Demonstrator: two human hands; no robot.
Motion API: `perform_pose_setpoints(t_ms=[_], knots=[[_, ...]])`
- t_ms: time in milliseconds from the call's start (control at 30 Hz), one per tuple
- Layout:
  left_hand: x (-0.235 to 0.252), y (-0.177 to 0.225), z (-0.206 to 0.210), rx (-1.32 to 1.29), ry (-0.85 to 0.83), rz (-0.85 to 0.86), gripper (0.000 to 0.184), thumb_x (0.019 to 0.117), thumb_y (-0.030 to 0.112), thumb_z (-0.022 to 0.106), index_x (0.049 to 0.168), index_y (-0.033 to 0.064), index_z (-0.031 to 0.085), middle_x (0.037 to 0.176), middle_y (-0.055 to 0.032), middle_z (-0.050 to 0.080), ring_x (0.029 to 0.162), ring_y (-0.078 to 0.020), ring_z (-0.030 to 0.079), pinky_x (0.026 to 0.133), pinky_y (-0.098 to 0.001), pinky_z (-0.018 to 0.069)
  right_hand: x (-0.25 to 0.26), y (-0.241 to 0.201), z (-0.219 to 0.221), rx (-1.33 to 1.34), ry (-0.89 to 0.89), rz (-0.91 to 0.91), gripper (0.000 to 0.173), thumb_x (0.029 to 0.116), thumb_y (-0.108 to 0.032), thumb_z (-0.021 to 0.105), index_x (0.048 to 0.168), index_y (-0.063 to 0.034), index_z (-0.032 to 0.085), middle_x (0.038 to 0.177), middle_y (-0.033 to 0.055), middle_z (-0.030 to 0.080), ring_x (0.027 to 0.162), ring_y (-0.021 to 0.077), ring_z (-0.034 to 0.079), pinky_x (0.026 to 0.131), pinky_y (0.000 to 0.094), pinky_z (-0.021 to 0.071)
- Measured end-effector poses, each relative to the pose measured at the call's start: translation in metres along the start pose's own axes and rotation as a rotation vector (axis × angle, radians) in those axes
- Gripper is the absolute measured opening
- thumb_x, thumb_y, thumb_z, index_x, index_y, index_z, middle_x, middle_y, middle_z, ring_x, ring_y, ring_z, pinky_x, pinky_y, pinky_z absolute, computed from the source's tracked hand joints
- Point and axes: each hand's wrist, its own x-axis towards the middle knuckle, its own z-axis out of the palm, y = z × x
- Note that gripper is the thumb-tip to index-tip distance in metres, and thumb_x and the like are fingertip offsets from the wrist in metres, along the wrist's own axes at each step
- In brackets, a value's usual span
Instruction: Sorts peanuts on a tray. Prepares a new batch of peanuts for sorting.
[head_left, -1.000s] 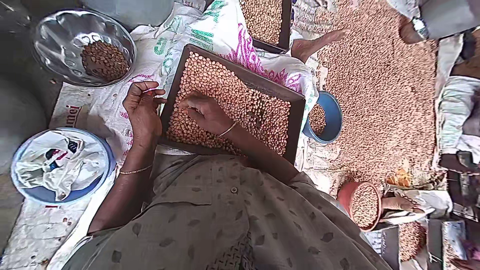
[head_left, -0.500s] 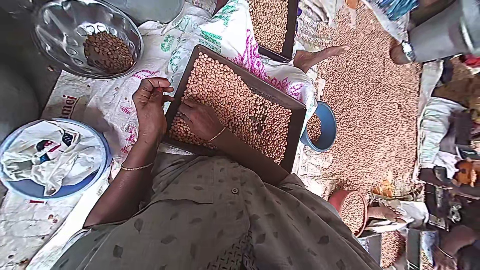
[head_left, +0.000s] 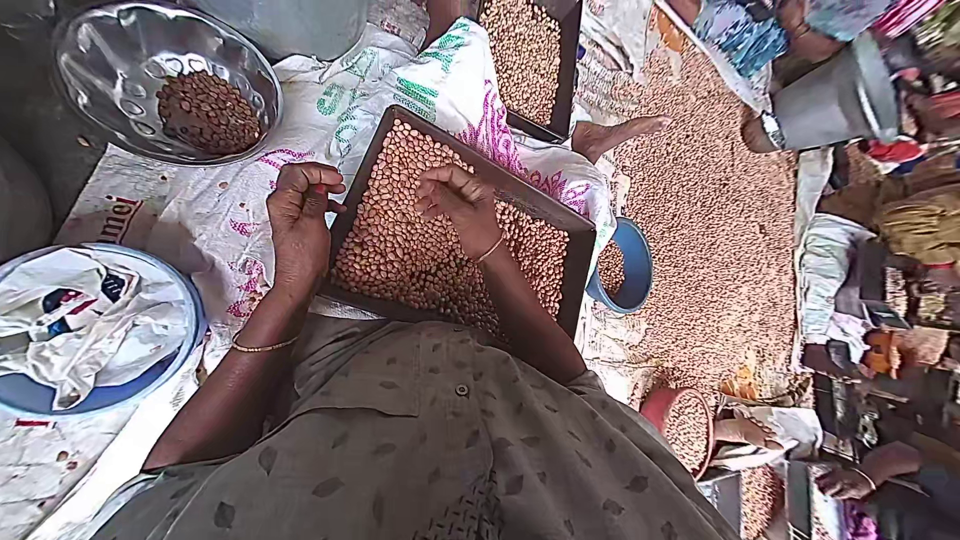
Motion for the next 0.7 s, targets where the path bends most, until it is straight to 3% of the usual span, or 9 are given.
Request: perform_pose_setpoints(t_ms=[67, 167, 200, 367, 467, 567, 633, 700], knots=[[0.002, -0.005, 0.0, -0.004, 0.007, 0.008, 0.026, 0.1044, 0.004, 0.036, 0.112, 0.0031, 0.061, 0.119, -0.0024, 0.063, 0.102, -0.0094, 0.065, 0.084, -0.0294, 0.058, -0.015, 0.02, 0.016, -0.439, -0.18, -0.11, 0.016, 0.0949, -0.001, 0.064, 0.107, 0.004, 0.074, 0.101, 0.0143, 0.072, 0.082, 0.0163, 0.069, 0.073, 0.0304, 0.0594], [0.002, -0.005, -0.001, 0.004, 0.011, 0.001, 0.026, 0.1043, 0.004, 0.037, 0.112, 0.0035, 0.061, 0.119, -0.0018, 0.063, 0.101, -0.0092, 0.066, 0.083, -0.0295, 0.0581, -0.027, 0.038, 0.037, -0.968, -0.245, -0.169, 0.028, 0.0956, -0.016, 0.069, 0.121, -0.0061, 0.073, 0.124, 0.022, 0.063, 0.092, 0.0321, 0.071, 0.07, 0.046, 0.0606], [0.002, -0.005, -0.001, 0.004, 0.012, -0.001, 0.026, 0.104, 0.004, 0.037, 0.112, 0.0035, 0.062, 0.119, -0.0019, 0.063, 0.102, -0.0095, 0.066, 0.084, -0.0297, 0.0581, -0.031, 0.04, 0.041, -1.038, -0.23, -0.178, 0.027, 0.0962, -0.019, 0.069, 0.12, -0.0074, 0.072, 0.125, 0.0213, 0.06, 0.092, 0.0317, 0.07, 0.067, 0.0454, 0.0604], [0.002, -0.004, -0.001, 0.017, 0.016, -0.007, 0.026, 0.103, 0.004, 0.037, 0.111, 0.0037, 0.062, 0.12, -0.0034, 0.062, 0.104, -0.0108, 0.065, 0.084, -0.0305, 0.0583, -0.031, 0.048, 0.05, -1.098, -0.154, -0.284, 0.018, 0.0971, -0.014, 0.065, 0.107, -0.0029, 0.075, 0.126, 0.023, 0.065, 0.088, 0.0347, 0.072, 0.063, 0.0444, 0.0598], [0.002, -0.005, -0.002, 0.022, 0.016, -0.01, 0.027, 0.1031, 0.004, 0.037, 0.11, 0.0038, 0.063, 0.122, -0.0041, 0.061, 0.106, -0.0112, 0.065, 0.085, -0.0306, 0.0584, -0.036, 0.049, 0.046, -1.083, -0.178, -0.335, 0.016, 0.0969, -0.015, 0.066, 0.103, -0.0052, 0.077, 0.125, 0.0211, 0.064, 0.089, 0.0332, 0.071, 0.062, 0.0433, 0.0593], [0.001, -0.006, -0.001, 0.016, 0.015, -0.011, 0.027, 0.1027, 0.005, 0.038, 0.109, 0.0035, 0.064, 0.123, -0.0045, 0.061, 0.106, -0.0112, 0.064, 0.085, -0.0302, 0.0583, -0.039, 0.045, 0.037, -0.98, -0.204, -0.307, 0.013, 0.0934, -0.019, 0.07, 0.1, -0.0109, 0.077, 0.13, 0.0149, 0.06, 0.092, 0.0241, 0.068, 0.063, 0.04, 0.0589], [0.002, -0.007, -0.001, 0.012, 0.01, 0.005, 0.026, 0.1035, 0.006, 0.038, 0.107, 0.0044, 0.064, 0.122, -0.0034, 0.061, 0.104, -0.0096, 0.064, 0.084, -0.0285, 0.0578, -0.024, 0.038, 0.024, -0.66, -0.138, -0.243, 0.013, 0.0901, -0.011, 0.069, 0.098, -0.0034, 0.076, 0.119, 0.0126, 0.065, 0.085, 0.0178, 0.067, 0.066, 0.0348, 0.0585], [0.003, -0.006, -0.001, 0.024, -0.004, 0.018, 0.026, 0.1039, 0.007, 0.038, 0.106, 0.0053, 0.064, 0.121, -0.0032, 0.061, 0.106, -0.0095, 0.063, 0.085, -0.0282, 0.0567, 0.0, 0.019, 0.004, -0.099, 0.089, -0.107, 0.015, 0.0975, -0.001, 0.055, 0.101, 0.006, 0.068, 0.1, 0.0096, 0.069, 0.067, 0.0081, 0.062, 0.058, 0.0222, 0.0539]])
